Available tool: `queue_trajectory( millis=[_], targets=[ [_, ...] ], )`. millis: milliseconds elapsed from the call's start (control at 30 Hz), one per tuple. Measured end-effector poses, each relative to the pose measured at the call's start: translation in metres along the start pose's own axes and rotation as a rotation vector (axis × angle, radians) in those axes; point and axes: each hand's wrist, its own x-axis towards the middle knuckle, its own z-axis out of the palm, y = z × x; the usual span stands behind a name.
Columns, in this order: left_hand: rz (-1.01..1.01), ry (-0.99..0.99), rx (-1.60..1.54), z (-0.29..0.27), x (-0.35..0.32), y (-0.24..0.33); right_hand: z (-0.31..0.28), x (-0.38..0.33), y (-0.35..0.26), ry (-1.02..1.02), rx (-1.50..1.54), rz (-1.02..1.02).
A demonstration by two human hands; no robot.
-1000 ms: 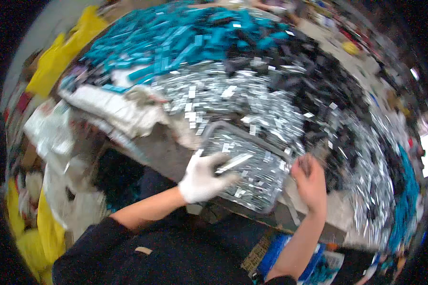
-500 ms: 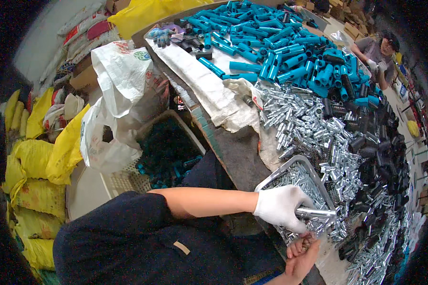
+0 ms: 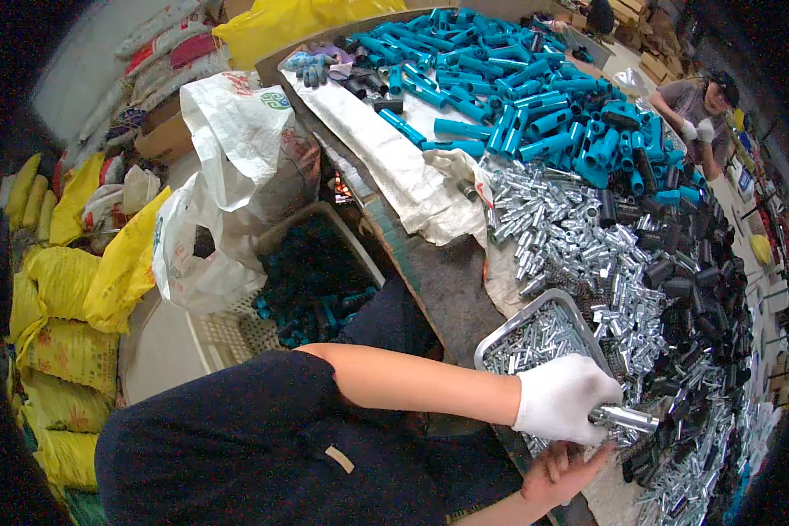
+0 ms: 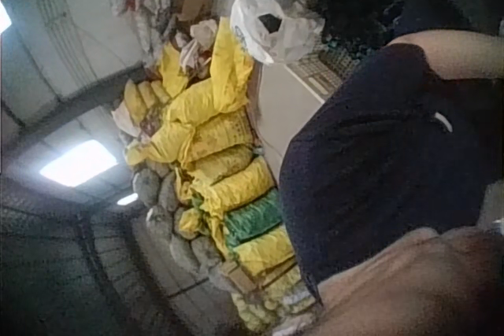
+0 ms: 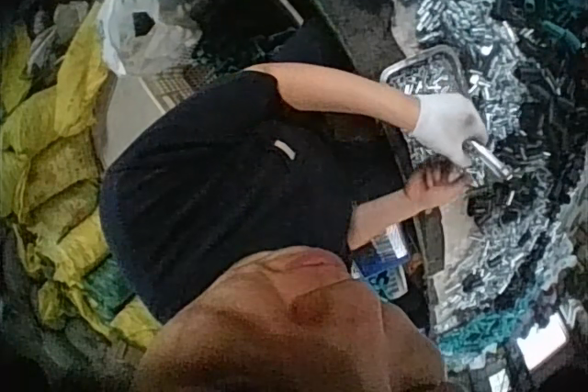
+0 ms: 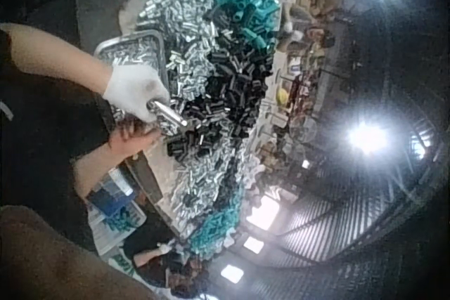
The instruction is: The person assembles tools by inserting metal rods, springs, and small metal pins from a tray into plastic handles by hand.
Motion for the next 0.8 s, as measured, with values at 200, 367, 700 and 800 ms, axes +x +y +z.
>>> queue_trajectory(
  millis=[200, 367, 700, 800],
  targets=[
    [-0.033, 0.032, 0.128, -0.001, 0.007, 0.002, 0.000, -0.009, 0.004, 0.319, -0.230, -0.261],
    [-0.014, -0.019, 0.122, 0.013, 0.009, 0.005, 0.007, -0.008, 0.000, 0.409, 0.004, -0.267],
    [-0.135, -0.143, 0.259, 0.023, 0.028, 0.025, 0.006, -0.018, -0.003, 0.019, 0.297, -0.110],
    [0.014, -0.100, 0.342, 0.037, 0.032, 0.019, 0.006, -0.019, -0.009, 0.436, -0.799, -0.621]
  ],
)
